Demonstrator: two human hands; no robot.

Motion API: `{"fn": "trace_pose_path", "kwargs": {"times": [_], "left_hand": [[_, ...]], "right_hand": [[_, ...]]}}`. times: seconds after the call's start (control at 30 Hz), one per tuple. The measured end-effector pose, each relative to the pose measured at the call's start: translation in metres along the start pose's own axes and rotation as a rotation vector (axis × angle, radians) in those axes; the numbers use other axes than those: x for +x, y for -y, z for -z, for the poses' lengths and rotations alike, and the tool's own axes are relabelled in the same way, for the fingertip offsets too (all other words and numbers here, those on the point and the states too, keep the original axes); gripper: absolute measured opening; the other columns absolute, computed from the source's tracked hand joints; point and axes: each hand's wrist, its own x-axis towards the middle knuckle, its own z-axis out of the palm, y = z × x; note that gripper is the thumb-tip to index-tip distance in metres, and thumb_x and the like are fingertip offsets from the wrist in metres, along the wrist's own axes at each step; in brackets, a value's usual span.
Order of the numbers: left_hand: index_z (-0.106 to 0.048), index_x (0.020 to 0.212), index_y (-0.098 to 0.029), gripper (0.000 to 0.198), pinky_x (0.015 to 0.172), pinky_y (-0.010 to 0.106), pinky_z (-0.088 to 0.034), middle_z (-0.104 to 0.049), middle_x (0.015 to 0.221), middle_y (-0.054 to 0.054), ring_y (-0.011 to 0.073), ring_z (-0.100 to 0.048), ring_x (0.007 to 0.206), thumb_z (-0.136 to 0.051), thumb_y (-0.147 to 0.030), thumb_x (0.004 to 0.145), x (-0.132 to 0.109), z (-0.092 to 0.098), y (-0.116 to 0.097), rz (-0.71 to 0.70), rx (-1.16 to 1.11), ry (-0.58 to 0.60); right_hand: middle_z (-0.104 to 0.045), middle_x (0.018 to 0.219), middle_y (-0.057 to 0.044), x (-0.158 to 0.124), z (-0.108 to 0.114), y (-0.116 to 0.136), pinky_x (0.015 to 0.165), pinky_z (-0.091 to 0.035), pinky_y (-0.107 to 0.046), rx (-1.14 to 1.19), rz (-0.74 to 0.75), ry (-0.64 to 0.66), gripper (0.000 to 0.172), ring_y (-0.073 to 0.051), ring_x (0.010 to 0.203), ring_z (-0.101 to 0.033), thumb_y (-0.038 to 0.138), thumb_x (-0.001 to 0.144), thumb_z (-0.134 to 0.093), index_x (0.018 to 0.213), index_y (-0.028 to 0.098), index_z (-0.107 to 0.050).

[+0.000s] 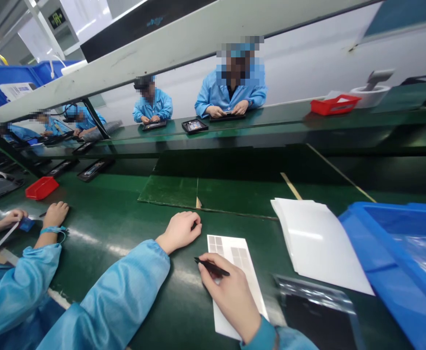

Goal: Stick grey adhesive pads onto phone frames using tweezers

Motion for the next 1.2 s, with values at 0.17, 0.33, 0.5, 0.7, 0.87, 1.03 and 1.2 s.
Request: {"fn": "trace_pose_path", "kwargs": {"times": [0.17, 0.33, 0.5, 0.7, 0.87, 1.03, 1.2], "left_hand": [[-0.062, 0.094, -0.022, 0.010, 0.081, 0.031, -0.046, -0.068, 0.090, 0.002, 0.0184, -0.064, 0.088, -0.054, -0.028, 0.093, 0.000, 0.000, 0.000, -0.002, 0.000, -0.003], [-0.061, 0.092, -0.022, 0.010, 0.080, 0.030, -0.046, -0.069, 0.090, 0.001, 0.0184, -0.064, 0.087, -0.053, -0.028, 0.093, 0.000, -0.001, 0.000, -0.007, 0.002, -0.013], [-0.061, 0.092, -0.022, 0.009, 0.079, 0.031, -0.045, -0.068, 0.089, 0.001, 0.0184, -0.064, 0.086, -0.054, -0.028, 0.092, 0.000, -0.003, 0.002, -0.006, 0.001, -0.023], [-0.062, 0.092, -0.023, 0.008, 0.079, 0.030, -0.045, -0.068, 0.089, 0.000, 0.0177, -0.063, 0.086, -0.056, -0.027, 0.092, 0.000, -0.002, 0.001, -0.008, 0.001, -0.021], [-0.061, 0.092, -0.022, 0.009, 0.077, 0.030, -0.043, -0.067, 0.088, 0.001, 0.0176, -0.062, 0.084, -0.054, -0.026, 0.092, -0.002, -0.003, 0.002, -0.016, -0.018, -0.030], [-0.061, 0.090, -0.022, 0.009, 0.073, 0.029, -0.041, -0.064, 0.082, 0.001, 0.0169, -0.059, 0.080, -0.053, -0.024, 0.091, -0.002, -0.002, 0.003, -0.018, -0.053, -0.033], [-0.061, 0.086, -0.022, 0.010, 0.069, 0.026, -0.039, -0.061, 0.077, 0.000, 0.0156, -0.058, 0.076, -0.052, -0.025, 0.090, -0.007, -0.001, 0.001, 0.005, -0.078, -0.042]], "right_hand": [[-0.078, 0.087, -0.006, 0.000, 0.000, 0.001, 0.067, -0.061, -0.029, 0.000, 0.010, -0.015, 0.020, -0.021, 0.070, -0.074, 0.037, 0.085, -0.063, 0.090, 0.021, -0.073], [-0.078, 0.085, -0.005, 0.000, 0.001, 0.004, 0.065, -0.061, -0.029, 0.002, 0.016, -0.025, 0.019, -0.021, 0.067, -0.073, 0.036, 0.084, -0.064, 0.089, 0.021, -0.073], [-0.077, 0.083, -0.006, 0.001, 0.000, 0.004, 0.064, -0.060, -0.029, 0.005, 0.020, -0.018, 0.018, -0.021, 0.068, -0.073, 0.036, 0.084, -0.063, 0.088, 0.021, -0.073], [-0.077, 0.085, -0.006, 0.000, -0.002, 0.001, 0.067, -0.060, -0.030, 0.019, 0.009, -0.008, 0.018, -0.021, 0.070, -0.073, 0.034, 0.086, -0.062, 0.090, 0.020, -0.072], [-0.075, 0.086, -0.006, -0.003, -0.005, 0.001, 0.070, -0.058, -0.030, 0.053, 0.006, 0.010, 0.015, -0.020, 0.073, -0.071, 0.030, 0.088, -0.060, 0.092, 0.020, -0.071], [-0.074, 0.085, -0.005, -0.004, -0.010, -0.001, 0.066, -0.056, -0.028, 0.099, -0.014, 0.000, 0.013, -0.018, 0.070, -0.069, 0.023, 0.086, -0.060, 0.093, 0.020, -0.070], [-0.072, 0.080, -0.003, -0.005, -0.013, 0.001, 0.062, -0.053, -0.026, 0.104, 0.006, -0.022, 0.014, -0.015, 0.065, -0.066, 0.016, 0.082, -0.060, 0.091, 0.019, -0.070]]}}
